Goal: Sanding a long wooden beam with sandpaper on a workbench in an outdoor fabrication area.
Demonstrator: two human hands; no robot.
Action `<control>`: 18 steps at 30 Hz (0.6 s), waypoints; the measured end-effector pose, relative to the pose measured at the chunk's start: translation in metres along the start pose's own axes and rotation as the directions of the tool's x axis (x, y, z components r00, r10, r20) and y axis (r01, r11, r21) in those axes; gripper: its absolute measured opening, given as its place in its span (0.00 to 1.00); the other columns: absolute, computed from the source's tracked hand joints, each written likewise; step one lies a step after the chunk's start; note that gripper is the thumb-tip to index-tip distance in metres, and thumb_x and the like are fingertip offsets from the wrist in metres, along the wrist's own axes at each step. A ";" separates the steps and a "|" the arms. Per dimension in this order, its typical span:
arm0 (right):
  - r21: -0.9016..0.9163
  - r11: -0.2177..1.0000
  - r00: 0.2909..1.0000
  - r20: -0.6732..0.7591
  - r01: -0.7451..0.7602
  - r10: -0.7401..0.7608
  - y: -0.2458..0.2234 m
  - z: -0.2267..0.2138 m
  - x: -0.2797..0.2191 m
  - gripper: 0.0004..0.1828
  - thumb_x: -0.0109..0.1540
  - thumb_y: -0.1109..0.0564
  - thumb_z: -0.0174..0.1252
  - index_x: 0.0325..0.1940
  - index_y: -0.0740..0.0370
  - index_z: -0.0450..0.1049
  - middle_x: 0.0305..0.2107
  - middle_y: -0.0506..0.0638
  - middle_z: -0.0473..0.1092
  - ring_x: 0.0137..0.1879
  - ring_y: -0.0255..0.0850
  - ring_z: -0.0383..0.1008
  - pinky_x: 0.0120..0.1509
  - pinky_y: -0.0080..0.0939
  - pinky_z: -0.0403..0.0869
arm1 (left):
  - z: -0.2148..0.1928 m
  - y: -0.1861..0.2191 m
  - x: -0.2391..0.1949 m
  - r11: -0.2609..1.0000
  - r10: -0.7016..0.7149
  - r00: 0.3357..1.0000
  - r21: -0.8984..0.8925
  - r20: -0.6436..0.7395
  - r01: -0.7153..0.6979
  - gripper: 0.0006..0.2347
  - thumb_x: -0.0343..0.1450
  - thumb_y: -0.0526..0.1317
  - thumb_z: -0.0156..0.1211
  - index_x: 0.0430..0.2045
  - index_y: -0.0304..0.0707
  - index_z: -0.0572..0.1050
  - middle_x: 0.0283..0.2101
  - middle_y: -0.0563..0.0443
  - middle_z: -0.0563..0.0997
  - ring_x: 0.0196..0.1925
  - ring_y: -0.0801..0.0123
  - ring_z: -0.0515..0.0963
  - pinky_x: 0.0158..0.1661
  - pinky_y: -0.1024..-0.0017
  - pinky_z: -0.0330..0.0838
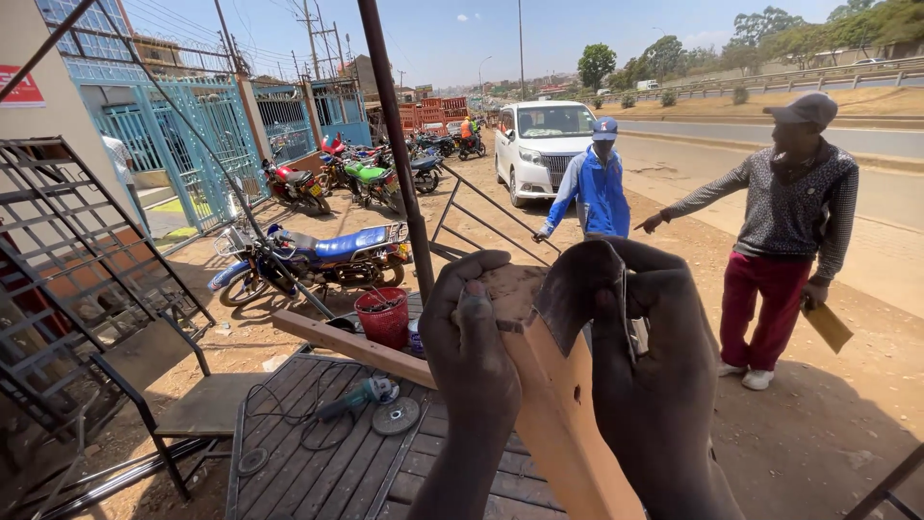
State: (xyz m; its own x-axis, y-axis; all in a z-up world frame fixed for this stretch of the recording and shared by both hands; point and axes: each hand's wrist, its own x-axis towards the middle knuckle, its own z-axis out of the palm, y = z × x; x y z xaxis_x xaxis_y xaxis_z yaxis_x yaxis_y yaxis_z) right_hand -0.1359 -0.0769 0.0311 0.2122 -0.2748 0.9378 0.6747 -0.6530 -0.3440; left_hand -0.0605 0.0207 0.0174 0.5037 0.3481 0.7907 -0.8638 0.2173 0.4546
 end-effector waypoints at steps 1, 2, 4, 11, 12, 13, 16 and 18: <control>-0.008 1.000 1.000 -0.004 0.009 -0.009 0.005 0.001 -0.004 0.06 0.71 0.61 0.50 0.41 0.64 0.67 0.52 0.56 0.74 0.47 0.41 0.75 0.48 0.40 0.71 | 0.002 0.000 0.000 1.000 0.003 1.000 -0.012 0.002 -0.003 0.13 0.70 0.38 0.45 0.35 0.33 0.80 0.38 0.49 0.84 0.42 0.67 0.81 0.44 0.71 0.75; -0.045 0.999 0.999 -0.053 -0.006 0.003 0.010 0.002 -0.008 0.07 0.71 0.62 0.52 0.41 0.64 0.62 0.50 0.58 0.75 0.46 0.44 0.76 0.45 0.42 0.70 | 0.003 0.000 -0.001 1.000 0.013 1.000 0.013 0.012 -0.014 0.14 0.70 0.38 0.45 0.35 0.33 0.80 0.38 0.49 0.84 0.41 0.67 0.81 0.43 0.71 0.75; -0.078 0.997 0.997 -0.074 -0.028 0.022 0.013 0.003 -0.015 0.11 0.70 0.62 0.54 0.41 0.64 0.57 0.49 0.60 0.76 0.44 0.47 0.78 0.42 0.44 0.70 | 0.002 0.003 -0.008 0.999 0.010 1.000 0.051 0.001 -0.010 0.14 0.70 0.38 0.44 0.35 0.34 0.80 0.37 0.49 0.83 0.41 0.67 0.81 0.42 0.71 0.75; -0.014 0.995 0.989 -0.120 -0.094 0.092 0.012 0.007 -0.020 0.25 0.71 0.55 0.47 0.68 0.72 0.58 0.61 0.65 0.64 0.66 0.49 0.67 0.67 0.45 0.69 | 0.005 0.005 -0.009 0.999 -0.021 1.000 -0.029 0.014 0.021 0.14 0.70 0.36 0.44 0.37 0.31 0.80 0.38 0.47 0.83 0.42 0.66 0.81 0.44 0.70 0.76; -0.072 0.986 0.980 -0.142 -0.149 0.138 0.005 0.006 -0.020 0.22 0.71 0.53 0.49 0.65 0.70 0.67 0.55 0.58 0.73 0.59 0.44 0.74 0.61 0.41 0.73 | 0.005 0.007 -0.011 0.998 -0.016 1.000 -0.060 0.016 0.016 0.13 0.71 0.37 0.44 0.37 0.31 0.79 0.40 0.46 0.83 0.44 0.65 0.81 0.45 0.70 0.76; -0.075 0.984 0.979 -0.135 -0.161 0.150 -0.002 0.006 -0.020 0.22 0.71 0.53 0.49 0.65 0.70 0.67 0.55 0.58 0.73 0.59 0.44 0.74 0.61 0.41 0.73 | 0.004 0.010 -0.011 0.998 -0.029 0.999 -0.052 0.015 0.029 0.13 0.71 0.37 0.44 0.37 0.31 0.79 0.40 0.46 0.83 0.44 0.65 0.81 0.45 0.70 0.76; 0.122 0.991 0.997 -0.045 -0.050 0.056 -0.018 0.006 -0.010 0.20 0.71 0.58 0.46 0.61 0.77 0.64 0.60 0.68 0.70 0.66 0.51 0.72 0.68 0.45 0.73 | -0.001 0.016 -0.007 0.999 0.030 0.999 0.035 0.027 -0.031 0.14 0.73 0.39 0.43 0.38 0.33 0.79 0.40 0.49 0.82 0.43 0.66 0.80 0.45 0.70 0.75; 0.151 0.985 0.976 0.210 -0.088 0.055 -0.021 -0.001 -0.001 0.37 0.58 0.57 0.58 0.68 0.78 0.62 0.58 0.63 0.69 0.63 0.45 0.69 0.66 0.42 0.67 | -0.004 0.014 -0.006 0.991 0.031 1.000 0.133 -0.004 -0.030 0.13 0.70 0.37 0.43 0.36 0.34 0.79 0.38 0.49 0.83 0.42 0.65 0.82 0.44 0.68 0.77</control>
State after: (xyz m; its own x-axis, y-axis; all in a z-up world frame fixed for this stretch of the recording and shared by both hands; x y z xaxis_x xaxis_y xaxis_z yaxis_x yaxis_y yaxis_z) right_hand -0.1510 -0.0638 0.0375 0.3925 -0.1556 0.9065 0.7527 -0.5121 -0.4138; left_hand -0.0755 0.0255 0.0168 0.4766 0.3587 0.8026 -0.8727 0.0831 0.4811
